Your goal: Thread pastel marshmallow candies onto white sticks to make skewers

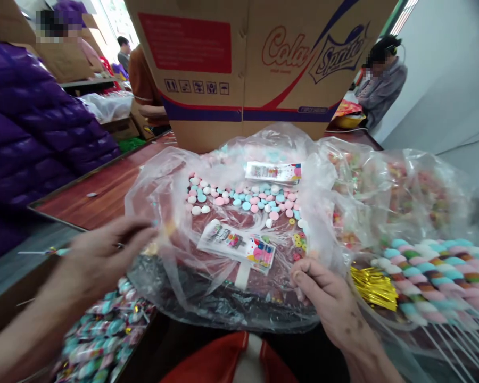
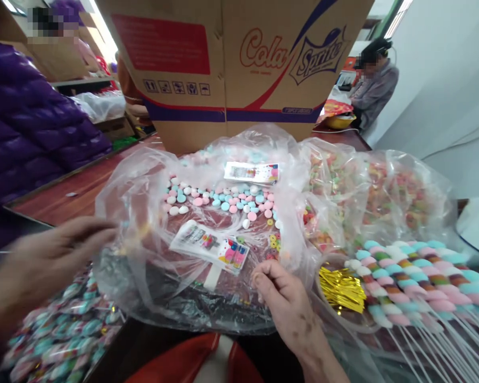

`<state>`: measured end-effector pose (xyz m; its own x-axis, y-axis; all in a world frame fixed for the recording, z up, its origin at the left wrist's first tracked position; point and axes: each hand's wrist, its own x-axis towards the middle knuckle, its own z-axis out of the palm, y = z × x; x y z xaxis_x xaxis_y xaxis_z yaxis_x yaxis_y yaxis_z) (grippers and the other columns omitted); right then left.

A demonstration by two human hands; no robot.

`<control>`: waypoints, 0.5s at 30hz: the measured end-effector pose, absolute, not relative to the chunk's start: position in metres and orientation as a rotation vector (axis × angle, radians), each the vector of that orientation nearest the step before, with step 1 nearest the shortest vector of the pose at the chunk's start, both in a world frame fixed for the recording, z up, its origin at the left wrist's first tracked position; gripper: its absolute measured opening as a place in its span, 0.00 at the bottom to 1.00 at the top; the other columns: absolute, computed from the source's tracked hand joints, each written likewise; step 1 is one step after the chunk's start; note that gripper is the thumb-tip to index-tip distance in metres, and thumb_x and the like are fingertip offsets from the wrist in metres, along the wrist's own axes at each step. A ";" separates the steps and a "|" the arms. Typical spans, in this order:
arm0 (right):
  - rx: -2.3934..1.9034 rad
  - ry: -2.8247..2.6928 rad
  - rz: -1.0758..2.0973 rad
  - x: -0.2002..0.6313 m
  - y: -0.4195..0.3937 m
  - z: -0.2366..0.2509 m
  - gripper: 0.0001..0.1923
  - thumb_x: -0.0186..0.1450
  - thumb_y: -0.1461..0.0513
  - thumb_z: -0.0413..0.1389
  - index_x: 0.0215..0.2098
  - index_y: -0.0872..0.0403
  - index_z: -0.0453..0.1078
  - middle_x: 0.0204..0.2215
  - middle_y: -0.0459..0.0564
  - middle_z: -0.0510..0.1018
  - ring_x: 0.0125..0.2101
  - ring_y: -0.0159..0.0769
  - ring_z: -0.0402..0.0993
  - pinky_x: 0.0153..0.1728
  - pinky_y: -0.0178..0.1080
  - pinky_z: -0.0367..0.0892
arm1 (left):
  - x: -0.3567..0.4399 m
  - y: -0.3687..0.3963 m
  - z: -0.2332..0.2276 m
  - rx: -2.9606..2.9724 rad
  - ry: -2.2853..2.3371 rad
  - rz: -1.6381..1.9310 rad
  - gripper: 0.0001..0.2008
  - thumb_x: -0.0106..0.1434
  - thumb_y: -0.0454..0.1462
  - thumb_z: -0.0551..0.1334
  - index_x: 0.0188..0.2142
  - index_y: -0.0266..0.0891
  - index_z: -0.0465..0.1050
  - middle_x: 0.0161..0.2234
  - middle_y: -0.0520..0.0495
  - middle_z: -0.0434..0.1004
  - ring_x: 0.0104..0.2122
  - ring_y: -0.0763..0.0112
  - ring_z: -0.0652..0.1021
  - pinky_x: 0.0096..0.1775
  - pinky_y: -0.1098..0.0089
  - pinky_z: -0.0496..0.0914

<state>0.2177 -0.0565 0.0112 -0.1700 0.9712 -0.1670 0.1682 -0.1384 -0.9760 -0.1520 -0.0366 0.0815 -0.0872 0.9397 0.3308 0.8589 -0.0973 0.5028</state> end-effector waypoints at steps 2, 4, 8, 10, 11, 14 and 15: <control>-1.361 -1.442 1.380 0.216 -0.059 0.014 0.14 0.68 0.53 0.52 0.31 0.53 0.69 0.22 0.42 0.67 0.24 0.29 0.61 0.26 0.32 0.57 | -0.106 -0.015 0.067 2.258 1.678 0.732 0.11 0.66 0.44 0.58 0.37 0.40 0.76 0.33 0.50 0.80 0.32 0.68 0.77 0.34 0.71 0.70; -1.358 -1.466 1.375 0.216 -0.063 0.017 0.13 0.69 0.54 0.51 0.31 0.53 0.68 0.22 0.42 0.66 0.25 0.29 0.61 0.26 0.32 0.57 | -0.065 0.003 0.051 2.458 1.550 0.605 0.13 0.67 0.45 0.57 0.33 0.39 0.74 0.33 0.46 0.78 0.36 0.64 0.76 0.40 0.66 0.69; -1.373 -1.479 1.368 0.218 -0.068 0.021 0.13 0.69 0.54 0.51 0.31 0.53 0.67 0.23 0.42 0.66 0.26 0.29 0.60 0.27 0.32 0.56 | -0.020 0.026 0.026 2.647 1.564 0.293 0.14 0.64 0.46 0.61 0.33 0.37 0.72 0.32 0.44 0.76 0.35 0.59 0.75 0.40 0.60 0.68; -1.381 -1.464 1.364 0.219 -0.069 0.022 0.13 0.69 0.54 0.50 0.31 0.53 0.67 0.23 0.42 0.65 0.25 0.29 0.59 0.27 0.32 0.56 | -0.016 0.034 0.020 2.689 1.526 0.206 0.10 0.66 0.42 0.60 0.33 0.37 0.72 0.31 0.45 0.76 0.34 0.60 0.75 0.40 0.61 0.67; -1.386 -1.454 1.360 0.219 -0.069 0.022 0.13 0.69 0.54 0.50 0.32 0.53 0.67 0.23 0.42 0.65 0.25 0.30 0.59 0.26 0.32 0.56 | -0.016 0.036 0.018 2.702 1.502 0.186 0.09 0.66 0.40 0.59 0.32 0.38 0.72 0.31 0.45 0.75 0.34 0.61 0.75 0.40 0.62 0.66; -1.385 -1.437 1.356 0.217 -0.068 0.024 0.12 0.68 0.54 0.50 0.32 0.53 0.67 0.22 0.42 0.65 0.25 0.30 0.60 0.26 0.32 0.56 | -0.020 0.039 0.018 2.724 1.459 0.176 0.10 0.68 0.37 0.57 0.31 0.38 0.71 0.31 0.45 0.75 0.34 0.62 0.74 0.40 0.63 0.65; -1.382 -1.438 1.357 0.216 -0.067 0.025 0.12 0.68 0.55 0.50 0.31 0.53 0.67 0.22 0.42 0.65 0.25 0.30 0.60 0.27 0.33 0.56 | -0.021 0.038 0.019 2.727 1.456 0.181 0.10 0.68 0.37 0.57 0.31 0.38 0.71 0.32 0.45 0.75 0.34 0.62 0.74 0.39 0.63 0.65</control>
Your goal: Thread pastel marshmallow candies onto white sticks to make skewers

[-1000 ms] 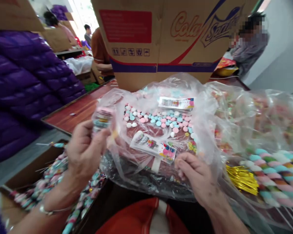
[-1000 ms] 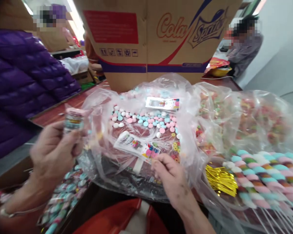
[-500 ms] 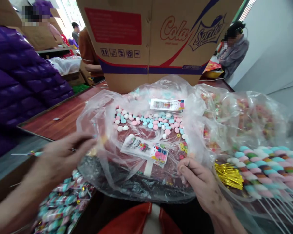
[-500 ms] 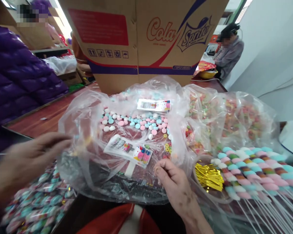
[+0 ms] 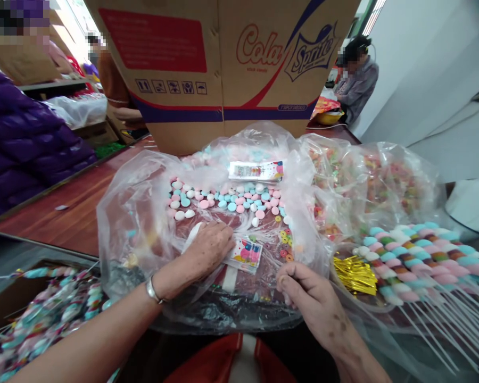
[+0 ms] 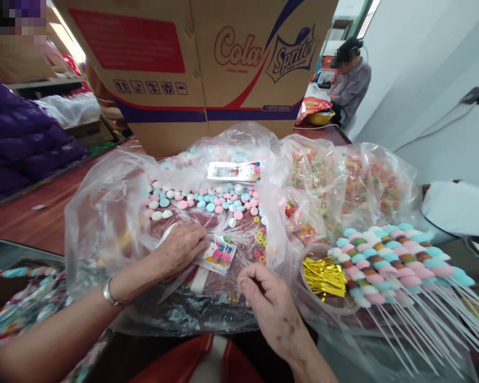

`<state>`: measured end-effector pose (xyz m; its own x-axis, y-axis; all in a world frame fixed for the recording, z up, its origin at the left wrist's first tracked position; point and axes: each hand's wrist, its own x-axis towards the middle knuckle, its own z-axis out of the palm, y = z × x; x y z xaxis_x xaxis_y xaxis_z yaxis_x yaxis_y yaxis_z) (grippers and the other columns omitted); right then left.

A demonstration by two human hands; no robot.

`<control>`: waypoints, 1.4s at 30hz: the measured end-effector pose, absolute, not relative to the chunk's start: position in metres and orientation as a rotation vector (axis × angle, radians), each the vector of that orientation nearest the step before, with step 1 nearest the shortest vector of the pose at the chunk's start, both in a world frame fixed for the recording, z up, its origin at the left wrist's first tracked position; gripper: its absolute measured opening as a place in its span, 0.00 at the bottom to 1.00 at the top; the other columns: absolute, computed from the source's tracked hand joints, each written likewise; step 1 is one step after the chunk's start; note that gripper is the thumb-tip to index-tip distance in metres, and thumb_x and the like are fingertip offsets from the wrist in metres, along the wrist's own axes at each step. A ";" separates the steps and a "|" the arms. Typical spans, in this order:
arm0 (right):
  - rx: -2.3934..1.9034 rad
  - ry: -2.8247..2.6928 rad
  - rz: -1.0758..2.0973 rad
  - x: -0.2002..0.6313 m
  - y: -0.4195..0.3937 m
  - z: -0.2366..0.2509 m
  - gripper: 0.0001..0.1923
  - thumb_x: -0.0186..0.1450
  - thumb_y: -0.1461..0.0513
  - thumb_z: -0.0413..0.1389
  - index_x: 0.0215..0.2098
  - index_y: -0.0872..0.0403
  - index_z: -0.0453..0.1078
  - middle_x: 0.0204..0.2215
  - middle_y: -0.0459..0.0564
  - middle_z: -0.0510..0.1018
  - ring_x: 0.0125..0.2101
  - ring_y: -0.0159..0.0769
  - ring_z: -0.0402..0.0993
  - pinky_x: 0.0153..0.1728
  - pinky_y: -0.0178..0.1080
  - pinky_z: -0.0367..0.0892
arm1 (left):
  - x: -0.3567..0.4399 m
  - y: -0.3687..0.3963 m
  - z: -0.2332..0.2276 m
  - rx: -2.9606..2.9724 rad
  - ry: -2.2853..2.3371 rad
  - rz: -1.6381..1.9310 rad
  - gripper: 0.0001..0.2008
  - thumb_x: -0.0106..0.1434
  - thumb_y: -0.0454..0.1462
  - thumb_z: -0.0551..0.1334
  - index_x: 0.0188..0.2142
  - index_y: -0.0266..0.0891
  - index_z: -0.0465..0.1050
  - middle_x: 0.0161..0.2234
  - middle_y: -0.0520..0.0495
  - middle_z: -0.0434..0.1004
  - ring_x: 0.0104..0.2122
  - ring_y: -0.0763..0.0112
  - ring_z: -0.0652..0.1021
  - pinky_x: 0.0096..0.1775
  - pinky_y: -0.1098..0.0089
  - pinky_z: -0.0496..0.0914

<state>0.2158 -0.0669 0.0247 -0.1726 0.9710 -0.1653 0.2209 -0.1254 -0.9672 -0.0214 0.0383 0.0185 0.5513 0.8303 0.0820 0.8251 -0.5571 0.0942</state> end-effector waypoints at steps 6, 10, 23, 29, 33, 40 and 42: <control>-1.320 -1.466 1.382 0.211 -0.065 0.029 0.12 0.69 0.56 0.50 0.30 0.53 0.66 0.23 0.42 0.65 0.26 0.30 0.60 0.28 0.33 0.56 | -0.027 0.038 0.015 2.673 1.356 0.294 0.08 0.67 0.38 0.58 0.32 0.38 0.70 0.33 0.46 0.74 0.34 0.62 0.72 0.39 0.63 0.64; -1.320 -1.466 1.375 0.210 -0.066 0.030 0.11 0.69 0.56 0.50 0.31 0.53 0.65 0.23 0.41 0.65 0.25 0.29 0.60 0.27 0.32 0.57 | -0.028 0.042 0.013 2.662 1.353 0.342 0.10 0.69 0.36 0.54 0.31 0.39 0.70 0.32 0.46 0.74 0.35 0.63 0.73 0.39 0.64 0.64; -1.287 -1.492 0.860 0.191 -0.030 0.032 0.09 0.67 0.62 0.50 0.38 0.53 0.73 0.31 0.46 0.76 0.33 0.34 0.70 0.37 0.36 0.65 | 0.018 0.008 0.048 2.696 1.243 0.895 0.08 0.68 0.41 0.57 0.40 0.38 0.68 0.37 0.42 0.73 0.39 0.56 0.72 0.42 0.58 0.65; -1.282 -1.727 0.613 0.213 -0.034 0.036 0.08 0.69 0.61 0.50 0.33 0.52 0.69 0.30 0.46 0.74 0.33 0.34 0.69 0.35 0.36 0.63 | 0.019 0.021 0.067 2.491 0.982 0.587 0.04 0.65 0.37 0.59 0.33 0.40 0.70 0.29 0.51 0.73 0.32 0.65 0.73 0.37 0.66 0.67; -1.323 -1.800 0.386 0.221 -0.034 0.037 0.14 0.71 0.59 0.47 0.27 0.51 0.64 0.25 0.46 0.70 0.29 0.34 0.65 0.32 0.37 0.59 | 0.022 0.028 0.070 2.275 0.916 0.448 0.13 0.67 0.40 0.56 0.26 0.40 0.69 0.21 0.57 0.67 0.22 0.74 0.68 0.26 0.74 0.60; -1.305 -1.830 0.152 0.230 -0.033 0.038 0.22 0.73 0.55 0.41 0.22 0.51 0.58 0.20 0.45 0.65 0.25 0.33 0.62 0.29 0.37 0.56 | 0.029 0.036 0.058 2.193 0.784 0.570 0.15 0.68 0.43 0.54 0.27 0.42 0.71 0.20 0.55 0.69 0.21 0.74 0.69 0.23 0.76 0.62; -1.342 -1.818 0.153 0.231 -0.034 0.039 0.24 0.73 0.53 0.41 0.21 0.50 0.58 0.19 0.45 0.65 0.24 0.33 0.62 0.29 0.37 0.56 | 0.031 0.038 0.057 2.190 0.740 0.552 0.11 0.66 0.44 0.57 0.30 0.43 0.72 0.22 0.54 0.73 0.22 0.72 0.73 0.24 0.76 0.66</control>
<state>0.2312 -0.0339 0.0389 -0.0641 0.8319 0.5511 0.7281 0.4167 -0.5443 0.0306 0.0379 0.0569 0.7404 0.6546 0.1526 0.3332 -0.5546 0.7625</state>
